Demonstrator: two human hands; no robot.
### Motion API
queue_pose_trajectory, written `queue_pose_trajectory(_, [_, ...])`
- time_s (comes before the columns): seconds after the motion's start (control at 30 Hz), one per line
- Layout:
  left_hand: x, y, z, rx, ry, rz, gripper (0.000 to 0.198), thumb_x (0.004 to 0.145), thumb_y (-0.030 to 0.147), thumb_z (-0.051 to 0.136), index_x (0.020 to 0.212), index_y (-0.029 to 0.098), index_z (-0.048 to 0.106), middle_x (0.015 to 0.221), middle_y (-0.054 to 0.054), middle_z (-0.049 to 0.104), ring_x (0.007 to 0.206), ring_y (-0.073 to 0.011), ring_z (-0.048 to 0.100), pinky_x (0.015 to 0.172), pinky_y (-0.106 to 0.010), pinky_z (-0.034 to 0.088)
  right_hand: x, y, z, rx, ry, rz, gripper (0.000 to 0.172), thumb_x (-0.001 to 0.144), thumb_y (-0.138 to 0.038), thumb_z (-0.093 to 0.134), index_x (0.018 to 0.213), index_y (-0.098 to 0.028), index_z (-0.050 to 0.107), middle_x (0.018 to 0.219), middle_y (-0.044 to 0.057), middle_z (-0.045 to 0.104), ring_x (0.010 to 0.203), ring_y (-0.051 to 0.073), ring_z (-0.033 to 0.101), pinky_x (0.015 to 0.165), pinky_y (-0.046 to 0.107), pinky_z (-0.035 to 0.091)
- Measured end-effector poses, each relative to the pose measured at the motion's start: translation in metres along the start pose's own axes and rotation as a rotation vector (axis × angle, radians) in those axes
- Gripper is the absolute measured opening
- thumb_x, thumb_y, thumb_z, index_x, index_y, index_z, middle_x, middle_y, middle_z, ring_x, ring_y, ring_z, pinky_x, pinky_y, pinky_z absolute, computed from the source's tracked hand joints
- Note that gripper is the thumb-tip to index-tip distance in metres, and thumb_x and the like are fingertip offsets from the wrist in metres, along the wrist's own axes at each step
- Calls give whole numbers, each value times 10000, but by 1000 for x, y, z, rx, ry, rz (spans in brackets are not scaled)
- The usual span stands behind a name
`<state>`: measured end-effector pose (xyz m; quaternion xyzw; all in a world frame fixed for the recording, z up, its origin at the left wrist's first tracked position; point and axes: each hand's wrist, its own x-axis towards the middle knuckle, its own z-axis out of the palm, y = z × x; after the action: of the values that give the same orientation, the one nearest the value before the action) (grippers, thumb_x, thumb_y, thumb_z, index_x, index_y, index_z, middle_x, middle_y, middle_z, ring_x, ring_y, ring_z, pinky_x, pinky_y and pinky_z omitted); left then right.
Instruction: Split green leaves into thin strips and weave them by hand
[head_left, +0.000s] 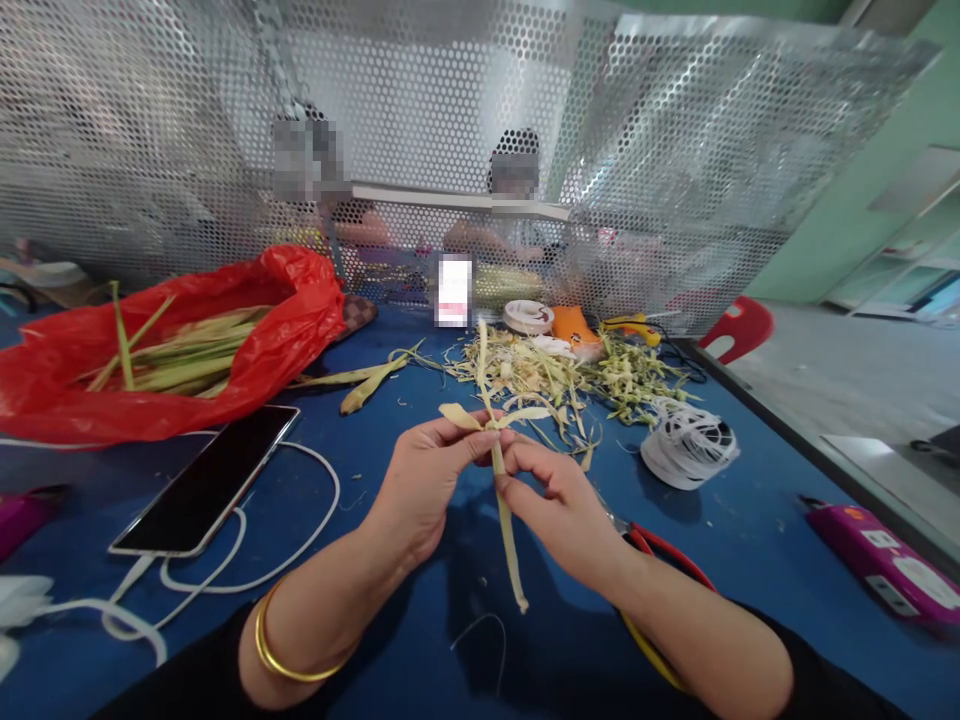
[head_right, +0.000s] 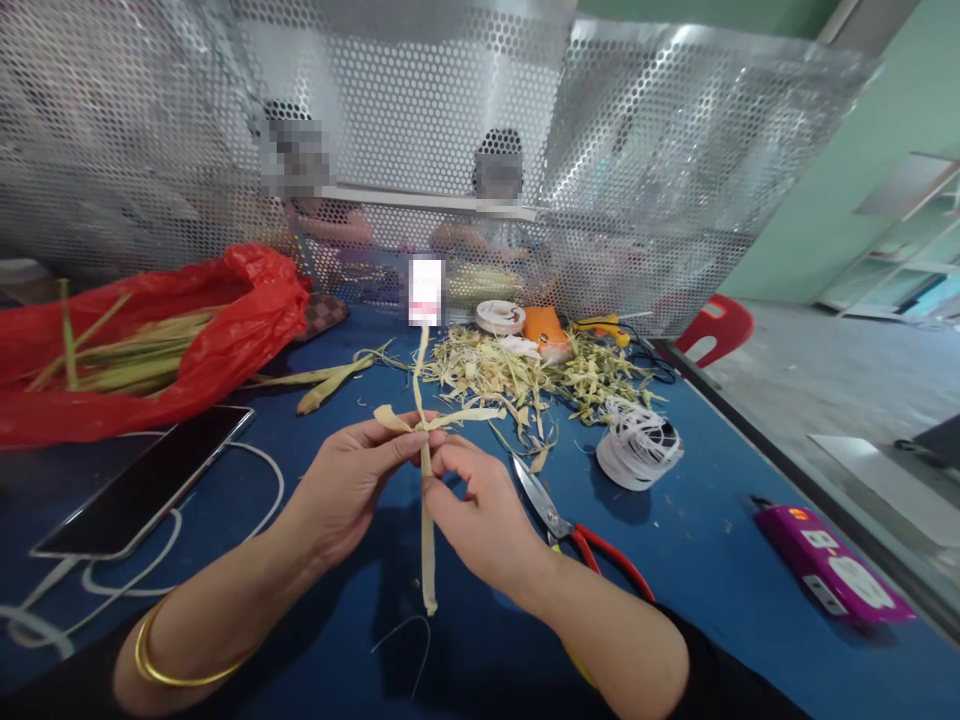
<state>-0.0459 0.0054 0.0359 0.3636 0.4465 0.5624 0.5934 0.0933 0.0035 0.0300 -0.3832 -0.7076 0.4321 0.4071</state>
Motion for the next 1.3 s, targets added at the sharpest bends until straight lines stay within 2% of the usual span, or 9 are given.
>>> queue_pose_trajectory(0.1, [0,3,0,37,5,5,89,665,232,733,710,161,758,976,-66,705,1009,-191,573,861,-247,441,-1,-1,2,58,9,50,174,796,-195,502,622,-190,489,738,-4,543,741,146,505,695,255,407])
queue_pose_trajectory(0.17, [-1,4,0,81,-4,24,81,681,242,721,694,171,757,932,-63,711,1081,-201,540,836,-226,445,-3,-1,4,145,12,98,97,813,-244,521,742,-191,562,763,-1,581,763,157,539,723,270,428])
queue_pose_trajectory(0.23, [-1,5,0,131,-17,40,76,685,247,718,681,181,754,889,-55,711,1099,-209,531,785,-215,457,-3,0,6,192,15,134,122,829,-291,535,837,-188,599,793,8,607,794,169,559,756,283,437])
queue_pose_trajectory(0.33, [-2,4,0,163,-25,48,75,683,249,719,683,184,756,862,-52,709,1070,-207,548,763,-214,465,-3,0,6,128,37,144,164,844,-282,528,757,-172,613,756,9,599,776,162,543,752,274,422])
queue_pose_trajectory(0.47, [-3,2,1,124,15,51,57,678,219,717,665,179,756,841,-54,710,1061,-189,556,834,-214,452,-2,-2,2,83,26,82,178,829,-208,532,664,-168,586,740,-1,570,742,141,511,721,252,405])
queue_pose_trajectory(0.73, [0,2,3,55,30,69,41,646,199,746,625,166,734,812,-19,671,834,-132,602,741,-194,468,-2,-3,1,12,-17,26,207,828,-183,519,623,-173,547,750,5,534,751,140,506,723,247,397])
queue_pose_trajectory(0.9, [-2,5,4,-30,-81,9,209,764,331,654,792,138,729,793,-56,668,657,-122,570,555,-219,460,-3,-1,3,23,22,24,190,863,-193,458,693,-182,541,796,10,561,801,149,520,754,253,400])
queue_pose_trajectory(1.07, [-4,6,4,-34,-69,37,80,693,208,709,693,128,714,890,-43,657,702,-108,573,610,-205,475,-3,-1,4,14,61,-2,191,861,-179,438,691,-187,525,784,6,555,780,148,502,720,252,395])
queue_pose_trajectory(1.3, [-3,4,3,-11,-68,32,59,662,167,726,717,146,731,933,-41,678,861,-146,604,722,-207,488,-4,2,3,57,64,-2,209,836,-144,436,642,-188,498,759,-2,509,755,140,473,692,252,376])
